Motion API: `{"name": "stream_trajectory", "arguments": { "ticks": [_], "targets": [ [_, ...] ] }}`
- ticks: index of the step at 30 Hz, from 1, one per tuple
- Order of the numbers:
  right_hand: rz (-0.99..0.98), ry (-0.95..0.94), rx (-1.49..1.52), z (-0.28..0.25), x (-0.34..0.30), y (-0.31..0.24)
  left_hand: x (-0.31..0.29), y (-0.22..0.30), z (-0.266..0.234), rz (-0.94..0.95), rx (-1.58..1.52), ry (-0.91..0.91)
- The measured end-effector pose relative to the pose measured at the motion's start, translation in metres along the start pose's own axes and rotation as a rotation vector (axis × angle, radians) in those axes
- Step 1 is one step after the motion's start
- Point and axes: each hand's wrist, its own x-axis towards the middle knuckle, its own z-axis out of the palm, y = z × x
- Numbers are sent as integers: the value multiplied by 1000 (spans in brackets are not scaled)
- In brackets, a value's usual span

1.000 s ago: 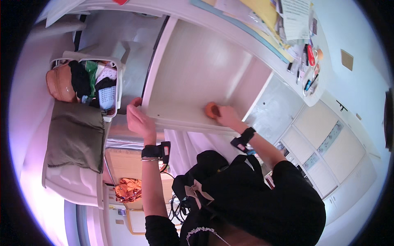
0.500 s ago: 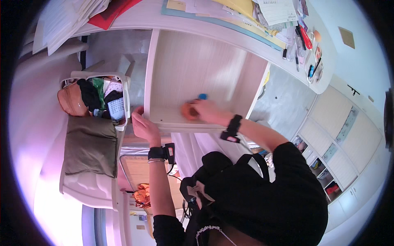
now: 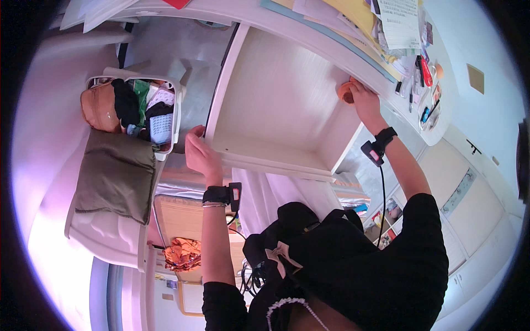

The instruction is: Clean a small plush-toy-like object with a wet cloth and examine items in a drawer.

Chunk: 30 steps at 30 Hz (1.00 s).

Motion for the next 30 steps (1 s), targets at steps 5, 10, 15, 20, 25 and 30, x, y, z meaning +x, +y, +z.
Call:
{"name": "stream_trajectory", "arguments": {
  "ticks": [5,10,15,20,25,30],
  "targets": [
    [-61,-260,-118,8,-43,-52,-1,-5,-1,0,-16,0],
    [9,-649,361,0,-93,-157,-1,-3,-5,-22,-5,8],
    [89,-557,842,4,-66,-143,1,5,-2,25,-34,2],
    [394,-410,1180,-27,-86,-105,-3,8,2,32,-36,18],
    [732,135,926,-94,-152,-37,-2,-3,-4,43,35,25],
    [942,372,1004,-25,-152,-15,-5,-3,-5,5,30,10]
  ]
}}
